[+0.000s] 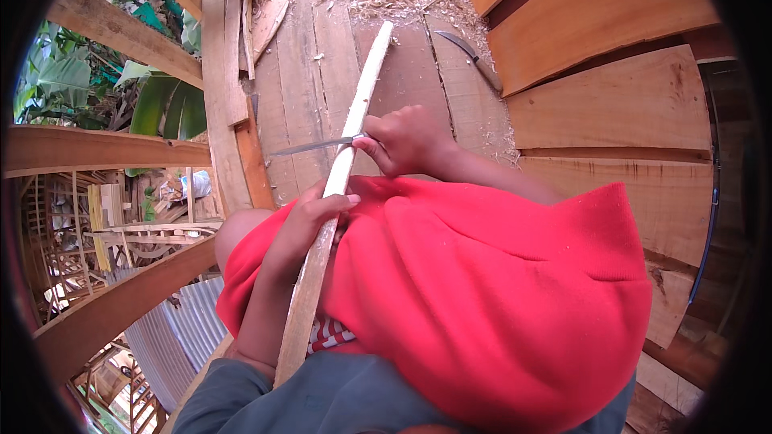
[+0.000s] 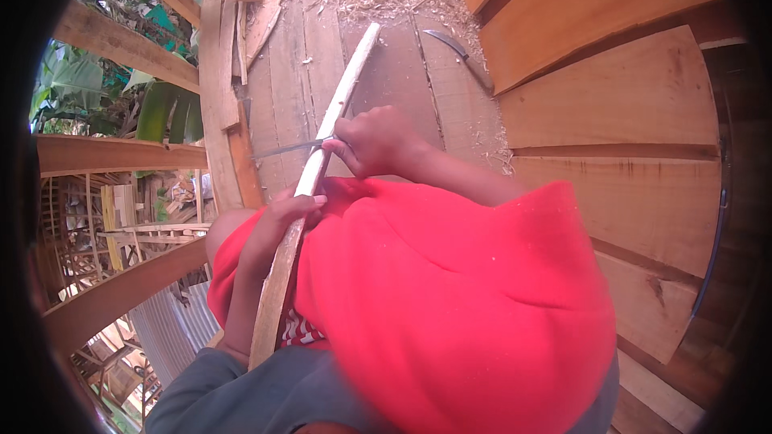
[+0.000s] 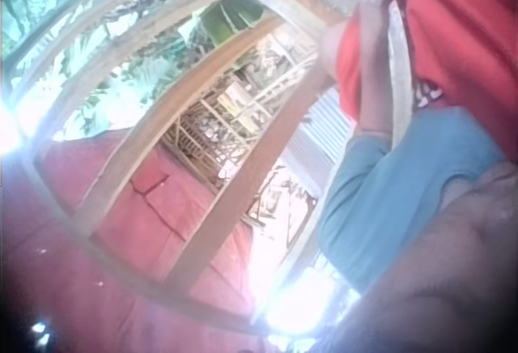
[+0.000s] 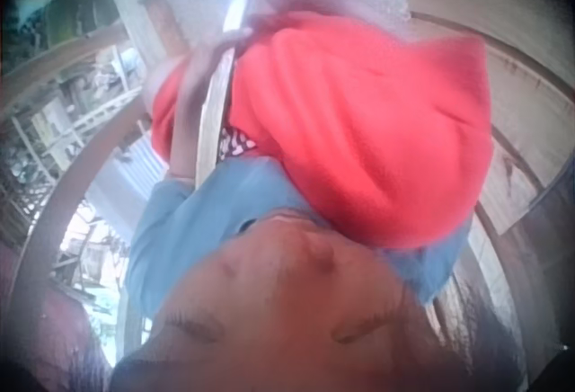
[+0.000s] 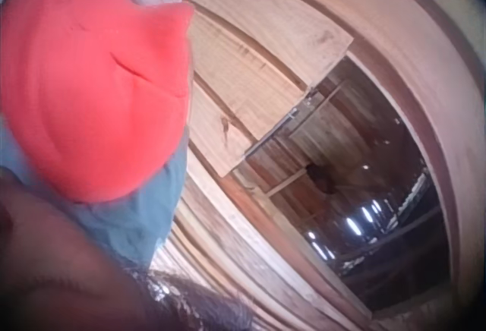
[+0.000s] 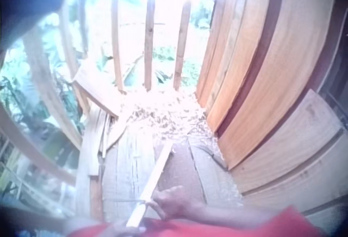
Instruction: The person uses a knife to shave and shape a long, thin wooden plank. They hold the plank vertically against their body, using their bare feet to secure it while they work with their hands.
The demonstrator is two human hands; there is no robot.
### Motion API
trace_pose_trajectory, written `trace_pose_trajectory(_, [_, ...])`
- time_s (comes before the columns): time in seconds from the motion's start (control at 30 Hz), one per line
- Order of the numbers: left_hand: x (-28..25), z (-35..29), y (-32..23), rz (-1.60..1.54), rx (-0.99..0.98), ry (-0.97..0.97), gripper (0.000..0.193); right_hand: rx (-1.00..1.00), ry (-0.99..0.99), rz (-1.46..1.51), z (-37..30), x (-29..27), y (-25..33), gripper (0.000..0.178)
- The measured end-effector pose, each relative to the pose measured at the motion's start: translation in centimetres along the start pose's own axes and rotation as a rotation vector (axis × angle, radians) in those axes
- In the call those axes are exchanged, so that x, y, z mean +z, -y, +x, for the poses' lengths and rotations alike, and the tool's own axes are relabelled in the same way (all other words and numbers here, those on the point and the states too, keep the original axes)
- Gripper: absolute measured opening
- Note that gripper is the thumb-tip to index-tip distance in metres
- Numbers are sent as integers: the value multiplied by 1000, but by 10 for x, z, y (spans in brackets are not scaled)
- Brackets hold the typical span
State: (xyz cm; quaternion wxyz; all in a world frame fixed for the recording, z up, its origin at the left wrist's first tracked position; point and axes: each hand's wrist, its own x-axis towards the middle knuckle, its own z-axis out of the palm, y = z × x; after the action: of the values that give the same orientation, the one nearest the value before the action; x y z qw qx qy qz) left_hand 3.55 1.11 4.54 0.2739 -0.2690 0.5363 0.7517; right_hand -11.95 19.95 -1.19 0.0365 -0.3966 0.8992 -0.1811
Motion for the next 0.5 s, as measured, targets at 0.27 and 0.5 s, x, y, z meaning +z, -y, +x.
trace_pose_trajectory(0.27, [-3,-3,-1,-19,-35,15,30,-82,4,-2,6,5,-6,38])
trace_pose_trajectory(0.5, [-3,-2,-5,-7,-42,26,32,-63,9,-88,15,-2,-22,36])
